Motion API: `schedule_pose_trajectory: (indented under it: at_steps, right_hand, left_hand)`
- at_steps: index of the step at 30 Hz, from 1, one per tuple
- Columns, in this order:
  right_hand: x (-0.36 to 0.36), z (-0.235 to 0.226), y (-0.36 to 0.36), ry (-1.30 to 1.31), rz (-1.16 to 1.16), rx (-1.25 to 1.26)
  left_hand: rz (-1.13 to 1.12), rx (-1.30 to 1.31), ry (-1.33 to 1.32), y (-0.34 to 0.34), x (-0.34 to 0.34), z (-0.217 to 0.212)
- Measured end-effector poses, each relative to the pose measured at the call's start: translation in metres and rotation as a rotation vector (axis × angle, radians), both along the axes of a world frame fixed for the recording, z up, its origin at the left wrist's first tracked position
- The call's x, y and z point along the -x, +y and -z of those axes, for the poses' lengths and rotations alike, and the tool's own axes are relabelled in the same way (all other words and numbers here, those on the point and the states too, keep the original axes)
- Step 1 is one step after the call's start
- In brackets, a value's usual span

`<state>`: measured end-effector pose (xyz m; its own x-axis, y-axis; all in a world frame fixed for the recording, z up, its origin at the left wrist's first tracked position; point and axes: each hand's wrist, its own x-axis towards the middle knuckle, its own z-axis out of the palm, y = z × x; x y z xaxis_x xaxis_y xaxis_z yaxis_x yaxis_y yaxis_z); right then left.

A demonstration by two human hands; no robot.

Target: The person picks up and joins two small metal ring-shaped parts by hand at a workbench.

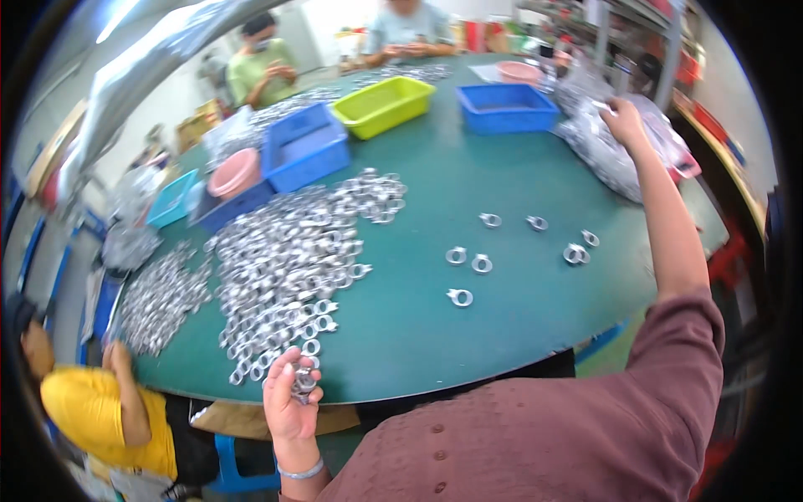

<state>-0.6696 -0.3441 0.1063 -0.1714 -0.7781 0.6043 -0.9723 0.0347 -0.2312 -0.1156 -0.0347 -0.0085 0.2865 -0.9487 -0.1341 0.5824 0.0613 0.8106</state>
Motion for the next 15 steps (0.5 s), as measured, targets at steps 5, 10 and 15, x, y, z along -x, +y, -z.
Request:
schedule_pose_trajectory:
  at_steps: [5, 10, 15]
  right_hand:
    - [-0.111, 0.034, 0.019, -0.139, -0.465, -0.069]
    - [-0.213, 0.061, 0.052, -0.203, -0.845, -0.203]
    - [-0.245, 0.077, 0.079, -0.294, -1.024, -0.351]
  left_hand:
    - [-0.300, 0.020, -0.024, 0.028, -0.040, 0.001]
    - [-0.562, 0.077, 0.083, 0.075, -0.118, 0.025]
    - [-0.895, 0.095, 0.284, 0.103, -0.196, 0.050]
